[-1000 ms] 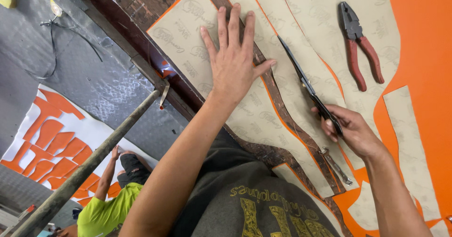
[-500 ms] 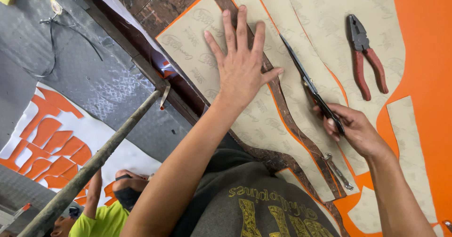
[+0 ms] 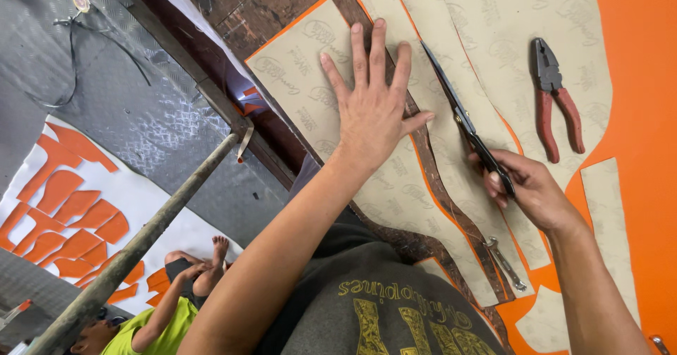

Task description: The person uses shears to cut narrow strips from a sheet of orange upholstery material while holding it steady against a wooden table by hand.

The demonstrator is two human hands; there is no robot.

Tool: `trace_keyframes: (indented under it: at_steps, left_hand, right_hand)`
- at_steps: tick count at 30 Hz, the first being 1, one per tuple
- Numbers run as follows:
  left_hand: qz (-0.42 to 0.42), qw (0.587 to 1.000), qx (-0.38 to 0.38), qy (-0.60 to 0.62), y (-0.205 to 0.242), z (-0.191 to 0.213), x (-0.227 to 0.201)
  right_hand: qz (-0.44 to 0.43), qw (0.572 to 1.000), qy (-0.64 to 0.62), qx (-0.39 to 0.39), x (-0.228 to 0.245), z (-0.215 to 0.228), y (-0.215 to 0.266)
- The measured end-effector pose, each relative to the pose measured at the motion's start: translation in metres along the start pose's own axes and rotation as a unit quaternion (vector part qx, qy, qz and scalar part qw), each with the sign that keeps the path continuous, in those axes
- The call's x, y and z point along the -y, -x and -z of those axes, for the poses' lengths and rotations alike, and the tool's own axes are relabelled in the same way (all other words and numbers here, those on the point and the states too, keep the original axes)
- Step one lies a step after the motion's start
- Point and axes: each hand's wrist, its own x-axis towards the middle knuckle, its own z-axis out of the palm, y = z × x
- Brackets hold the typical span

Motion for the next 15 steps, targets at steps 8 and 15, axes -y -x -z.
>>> trace_keyframes:
  at_steps: [8,15]
  left_hand:
    - [-0.002,1.000,0.010,0.005,-0.003,-0.001,0.003]
    - [0.008,1.000,0.021,0.001,-0.002,-0.001,0.004]
  right_hand:
    - [0.041,0.999,0.013,0.009,0.014,-0.008,-0.017]
    - [0.017,1.000,0.018,0.003,0.024,-0.010,-0.020]
